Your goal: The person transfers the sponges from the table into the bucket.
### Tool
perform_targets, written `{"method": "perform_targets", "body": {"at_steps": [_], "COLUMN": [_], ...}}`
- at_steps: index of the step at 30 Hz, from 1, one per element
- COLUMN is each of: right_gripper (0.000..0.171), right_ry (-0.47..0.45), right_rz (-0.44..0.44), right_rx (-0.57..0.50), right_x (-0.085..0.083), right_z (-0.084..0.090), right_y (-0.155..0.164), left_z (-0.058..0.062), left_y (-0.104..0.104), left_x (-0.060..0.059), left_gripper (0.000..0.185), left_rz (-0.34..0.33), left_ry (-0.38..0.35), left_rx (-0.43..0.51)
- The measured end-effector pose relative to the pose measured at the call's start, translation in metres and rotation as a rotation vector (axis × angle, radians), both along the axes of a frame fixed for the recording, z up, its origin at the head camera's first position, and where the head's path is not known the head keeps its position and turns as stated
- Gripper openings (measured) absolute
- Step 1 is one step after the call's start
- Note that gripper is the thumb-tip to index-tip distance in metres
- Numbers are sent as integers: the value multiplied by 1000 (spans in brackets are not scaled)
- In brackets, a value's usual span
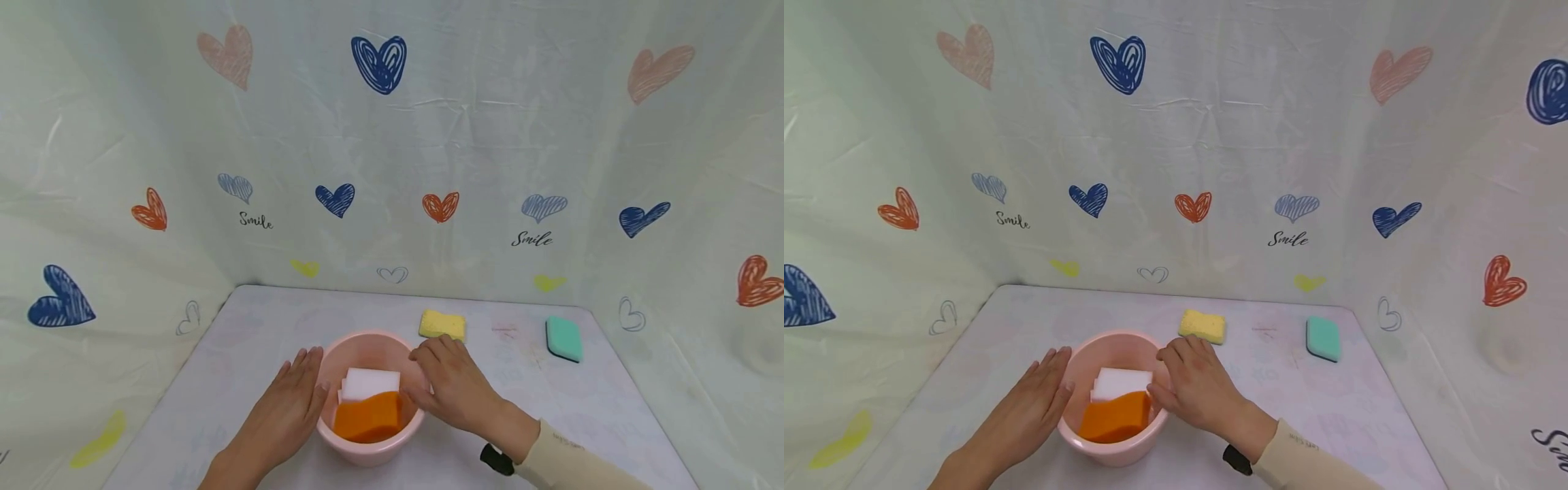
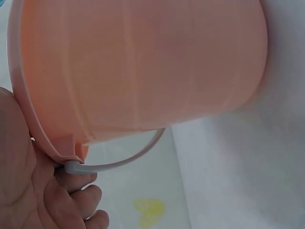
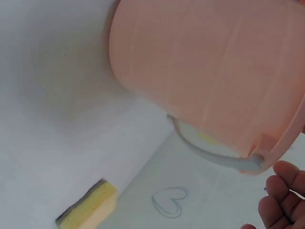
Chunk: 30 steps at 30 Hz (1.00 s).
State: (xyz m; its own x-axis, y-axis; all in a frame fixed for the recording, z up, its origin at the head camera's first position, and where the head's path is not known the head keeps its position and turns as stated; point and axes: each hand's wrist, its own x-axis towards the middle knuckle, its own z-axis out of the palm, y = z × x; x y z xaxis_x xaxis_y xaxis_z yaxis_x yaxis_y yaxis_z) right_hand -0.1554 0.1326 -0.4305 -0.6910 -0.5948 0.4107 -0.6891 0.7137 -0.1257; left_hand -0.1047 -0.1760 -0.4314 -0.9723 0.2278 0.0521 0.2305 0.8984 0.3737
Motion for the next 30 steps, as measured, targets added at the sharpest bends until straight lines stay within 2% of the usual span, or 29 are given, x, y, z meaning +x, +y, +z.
{"method": "perform_targets", "body": {"at_steps": [5,9,15,21,30], "right_gripper": [40,43,46,50,53], "right_ry": [44,131,214,187,53], "right_rz": [-95,-147,-274,-459,-670], "right_rx": [-13,-43,-71,-94,-143], "right_x": [-12,-27,-49,-65,-74], "right_z": [3,4,-17,-43,-54], "right_y": [19,38,70,101,138], "left_z": [-1,0,0,0,0], "left_y": [1,1,2,2,1], "left_x": [0,0,0,0,1], "left_gripper": [66,65,64,64,65], "left_rz": [0,3,12,12,31], "left_ry": [9,1,-10,-1,-13], "left_rx": [-4,-2,3,5,11]}}
